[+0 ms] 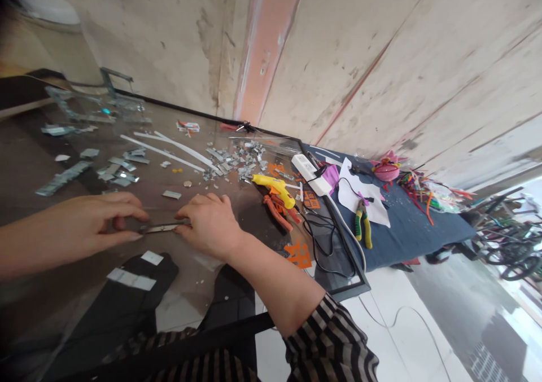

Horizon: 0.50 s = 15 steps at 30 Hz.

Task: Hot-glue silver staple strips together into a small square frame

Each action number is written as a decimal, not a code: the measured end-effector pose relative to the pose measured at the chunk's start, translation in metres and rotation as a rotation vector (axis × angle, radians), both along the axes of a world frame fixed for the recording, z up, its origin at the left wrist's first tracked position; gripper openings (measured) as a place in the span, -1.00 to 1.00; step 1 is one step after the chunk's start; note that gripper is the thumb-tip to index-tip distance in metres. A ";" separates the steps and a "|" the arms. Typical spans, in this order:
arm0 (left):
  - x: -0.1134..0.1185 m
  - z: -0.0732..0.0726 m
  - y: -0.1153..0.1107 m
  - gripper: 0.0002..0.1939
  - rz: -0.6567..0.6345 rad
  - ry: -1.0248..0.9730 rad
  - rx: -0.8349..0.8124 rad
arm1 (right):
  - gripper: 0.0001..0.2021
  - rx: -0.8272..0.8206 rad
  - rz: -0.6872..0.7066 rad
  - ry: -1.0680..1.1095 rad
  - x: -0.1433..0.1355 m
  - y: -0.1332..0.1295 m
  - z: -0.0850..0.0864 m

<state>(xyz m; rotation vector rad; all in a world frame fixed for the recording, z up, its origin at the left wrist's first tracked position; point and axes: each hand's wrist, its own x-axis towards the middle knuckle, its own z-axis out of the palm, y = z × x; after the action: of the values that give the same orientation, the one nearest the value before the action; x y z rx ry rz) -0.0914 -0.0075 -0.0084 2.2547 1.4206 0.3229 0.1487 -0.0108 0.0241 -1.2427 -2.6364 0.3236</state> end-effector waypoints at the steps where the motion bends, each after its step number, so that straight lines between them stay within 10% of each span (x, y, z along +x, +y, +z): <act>1: 0.000 0.001 0.000 -0.70 0.009 0.010 0.000 | -0.82 0.001 -0.002 -0.003 0.000 0.000 0.000; 15: -0.001 -0.006 0.001 -0.75 -0.022 0.023 0.022 | -0.85 0.022 0.002 -0.042 -0.004 -0.001 -0.004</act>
<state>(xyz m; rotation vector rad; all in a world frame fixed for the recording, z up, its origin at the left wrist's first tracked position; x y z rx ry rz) -0.0920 -0.0062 -0.0141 2.2966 1.4088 0.3081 0.1450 -0.0122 0.0200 -1.2532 -2.6692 0.2710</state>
